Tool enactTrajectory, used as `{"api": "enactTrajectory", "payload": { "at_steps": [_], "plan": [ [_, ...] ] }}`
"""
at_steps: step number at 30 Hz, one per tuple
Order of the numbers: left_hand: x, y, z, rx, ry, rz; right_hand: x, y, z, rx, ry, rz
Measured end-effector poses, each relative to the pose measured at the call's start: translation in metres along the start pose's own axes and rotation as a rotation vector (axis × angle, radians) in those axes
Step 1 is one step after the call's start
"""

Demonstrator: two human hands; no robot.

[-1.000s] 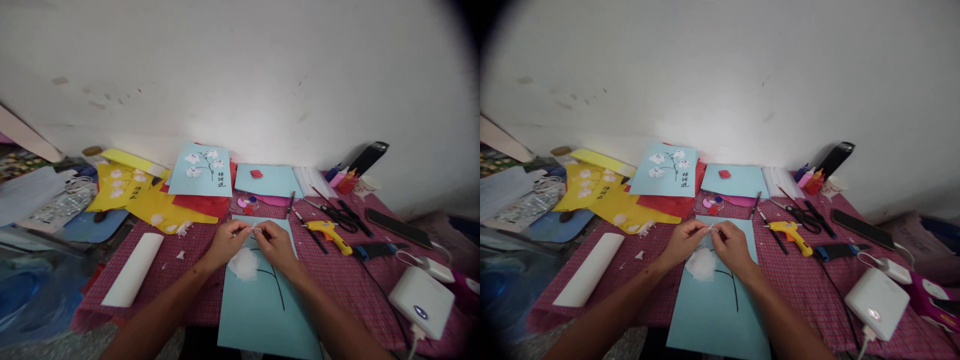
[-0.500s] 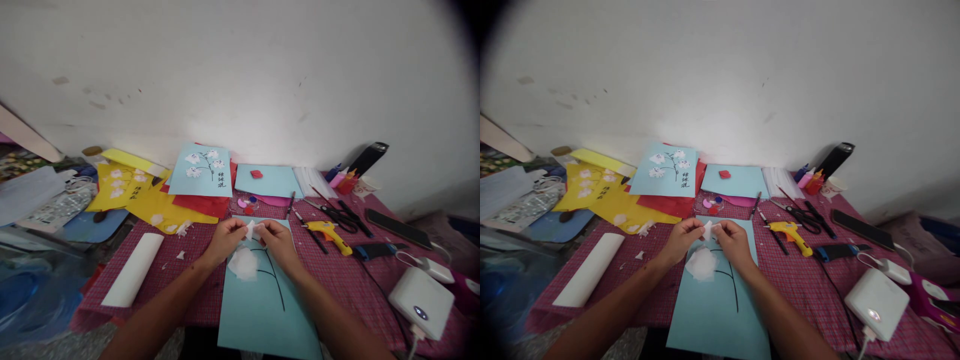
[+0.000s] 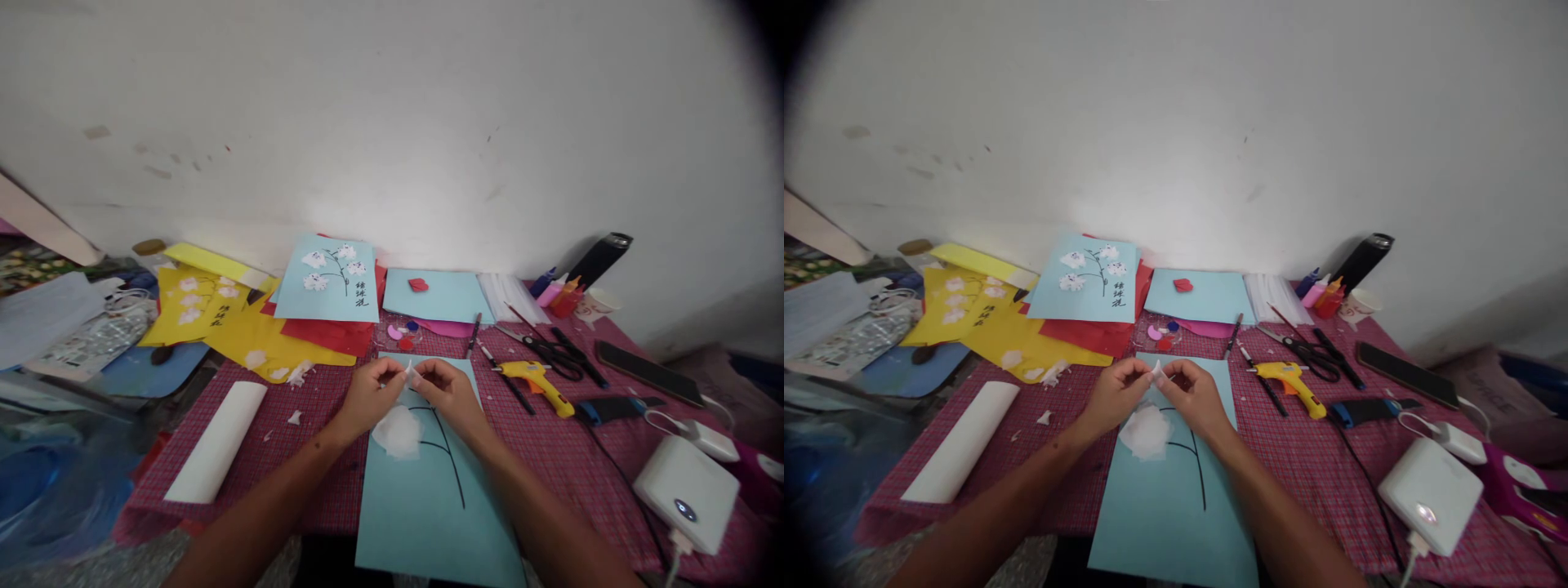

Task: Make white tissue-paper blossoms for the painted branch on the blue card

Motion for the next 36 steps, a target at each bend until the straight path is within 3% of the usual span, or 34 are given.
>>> {"api": "enactTrajectory", "payload": {
  "at_steps": [4,9,18,23,28,36],
  "plan": [
    [-0.002,0.011,-0.003,-0.174,-0.009,0.211,0.000,-0.001,0.000,0.018,-0.001,0.010],
    [-0.006,0.020,-0.006,-0.300,-0.054,0.249,0.002,-0.005,0.001,0.020,0.056,-0.024],
    [-0.003,0.007,-0.001,-0.058,-0.063,0.073,0.001,-0.008,0.000,0.022,0.062,-0.016],
    [-0.009,0.000,-0.001,0.060,-0.175,-0.185,-0.001,-0.021,-0.006,0.261,0.112,-0.289],
    [-0.007,-0.005,0.001,0.092,-0.132,-0.179,-0.006,-0.029,-0.010,0.411,0.092,-0.380],
    [-0.007,-0.010,0.001,0.166,-0.086,-0.228,0.000,-0.019,-0.006,0.234,0.131,-0.238]
  ]
}}
Point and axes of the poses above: each hand's wrist, its own z-axis towards the middle knuckle, its own x-axis out of the back of the hand, y = z × x, the point moved 5 cm from there along z, towards the middle knuckle, and after that the axes turned 1 degree about y, right-handed, at the moved point
